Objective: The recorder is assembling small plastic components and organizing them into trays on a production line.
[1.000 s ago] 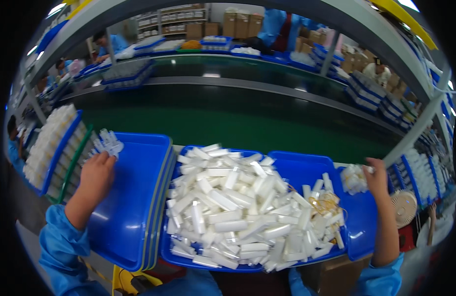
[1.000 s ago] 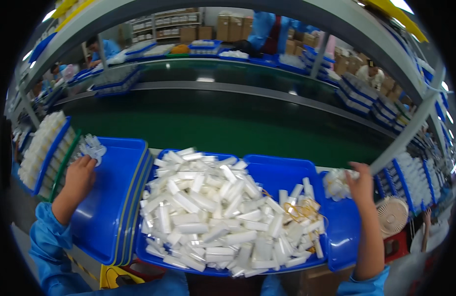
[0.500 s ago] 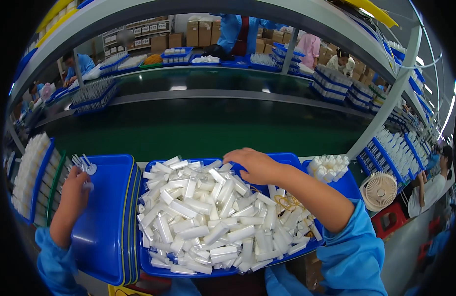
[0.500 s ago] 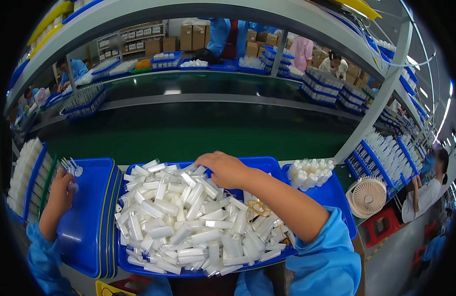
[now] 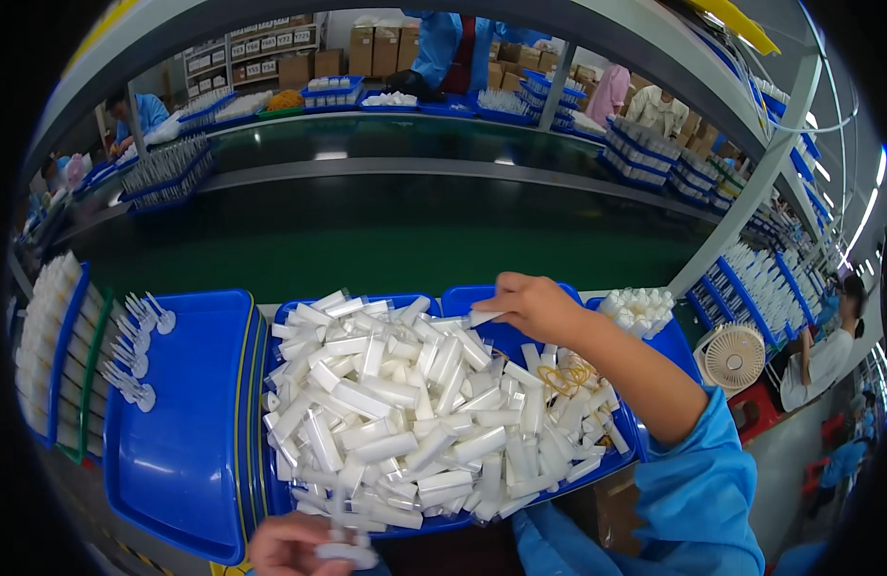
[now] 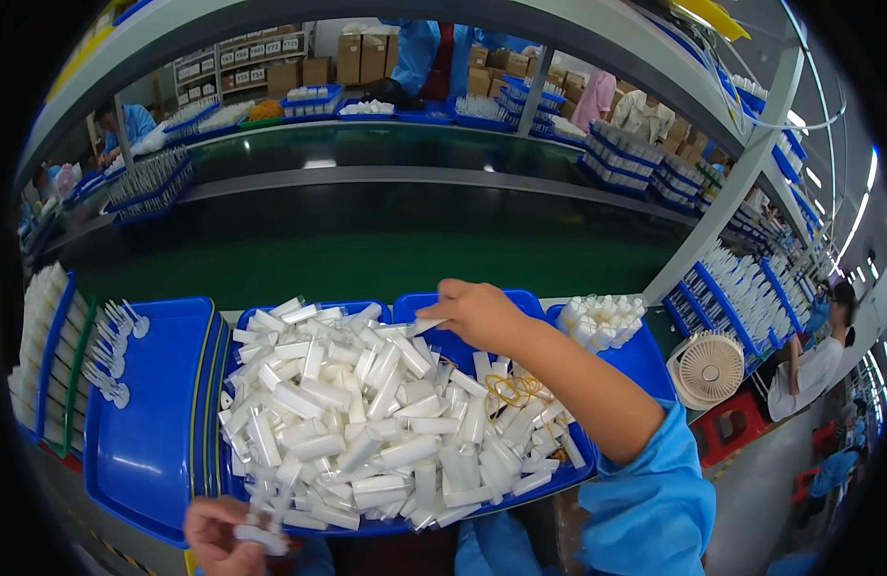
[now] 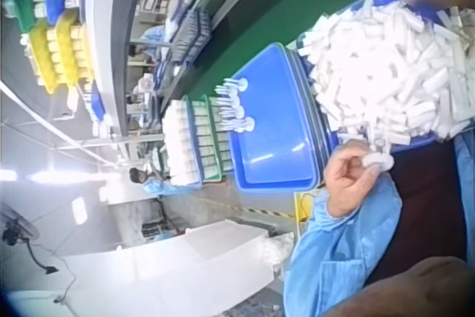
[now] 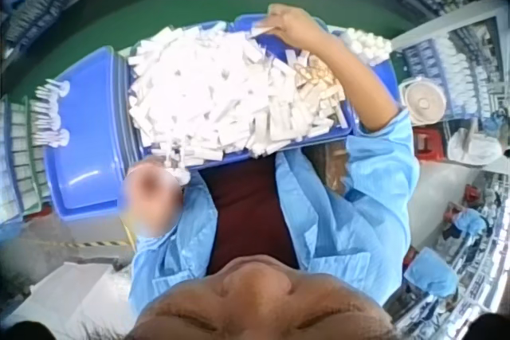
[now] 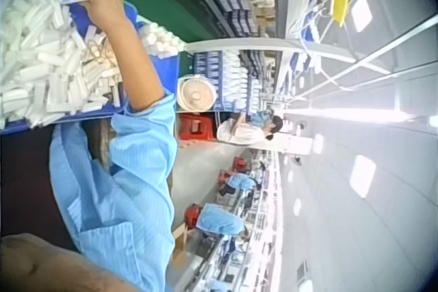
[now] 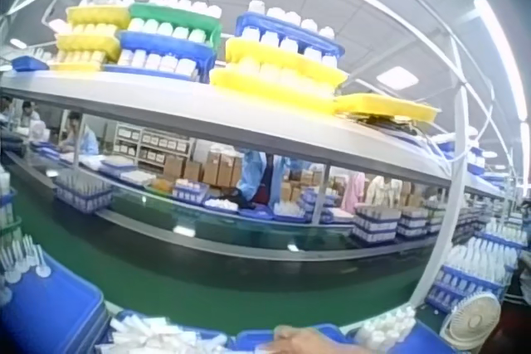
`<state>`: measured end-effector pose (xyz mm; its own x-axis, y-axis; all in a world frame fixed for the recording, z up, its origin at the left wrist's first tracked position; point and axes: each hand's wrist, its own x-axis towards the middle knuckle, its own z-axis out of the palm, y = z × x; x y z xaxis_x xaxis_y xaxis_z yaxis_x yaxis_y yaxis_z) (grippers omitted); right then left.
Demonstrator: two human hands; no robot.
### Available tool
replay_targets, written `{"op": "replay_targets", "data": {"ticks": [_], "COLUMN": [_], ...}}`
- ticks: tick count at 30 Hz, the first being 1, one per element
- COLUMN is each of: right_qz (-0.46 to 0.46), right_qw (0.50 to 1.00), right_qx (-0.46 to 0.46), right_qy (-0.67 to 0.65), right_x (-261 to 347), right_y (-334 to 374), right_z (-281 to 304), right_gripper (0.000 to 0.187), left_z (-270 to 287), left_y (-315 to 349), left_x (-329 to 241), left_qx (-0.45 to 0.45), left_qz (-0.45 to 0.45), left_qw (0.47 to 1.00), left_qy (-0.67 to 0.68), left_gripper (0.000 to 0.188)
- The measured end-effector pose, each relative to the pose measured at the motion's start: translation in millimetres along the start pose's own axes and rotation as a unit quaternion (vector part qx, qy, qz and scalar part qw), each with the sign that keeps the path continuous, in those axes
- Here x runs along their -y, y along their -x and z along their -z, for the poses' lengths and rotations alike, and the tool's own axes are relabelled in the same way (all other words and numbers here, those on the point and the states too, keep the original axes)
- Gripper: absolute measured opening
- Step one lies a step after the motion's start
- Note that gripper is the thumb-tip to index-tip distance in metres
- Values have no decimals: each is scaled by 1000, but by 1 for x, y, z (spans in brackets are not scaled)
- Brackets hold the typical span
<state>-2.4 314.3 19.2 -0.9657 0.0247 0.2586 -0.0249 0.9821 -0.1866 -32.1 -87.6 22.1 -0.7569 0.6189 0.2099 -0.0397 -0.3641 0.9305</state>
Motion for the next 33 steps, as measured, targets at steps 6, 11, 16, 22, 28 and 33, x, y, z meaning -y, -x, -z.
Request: {"op": "replay_targets", "data": {"ticks": [6, 11, 16, 22, 28, 33], "right_qz": [-301, -268, -260, -258, -273, -212], "right_qw": [893, 736, 618, 597, 772, 841], "right_qx": [18, -36, -92, -61, -6, 9], "right_qy": [-335, -621, -736, -757, -573, -498], "right_x": [38, 94, 121, 121, 127, 126], "right_y": [55, 94, 102, 105, 103, 113], "right_z": [39, 37, 36, 33, 52, 61], "right_gripper": [27, 21, 33, 44, 40, 36], "left_z": [-35, -57, -75, -83, -82, -79], "left_y": [-19, -28, -33, -34, -34, -35], "left_x": [34, 41, 47, 48, 50, 57], "left_qx": [146, 200, 206, 212, 209, 257], "left_qz": [-11, -61, -81, -92, -70, -113], "left_qw": [989, 978, 975, 973, 975, 960], "left_qy": [33, 10, 1, -19, -33, -21], "left_gripper": [23, 14, 12, 12, 10, 10]}}
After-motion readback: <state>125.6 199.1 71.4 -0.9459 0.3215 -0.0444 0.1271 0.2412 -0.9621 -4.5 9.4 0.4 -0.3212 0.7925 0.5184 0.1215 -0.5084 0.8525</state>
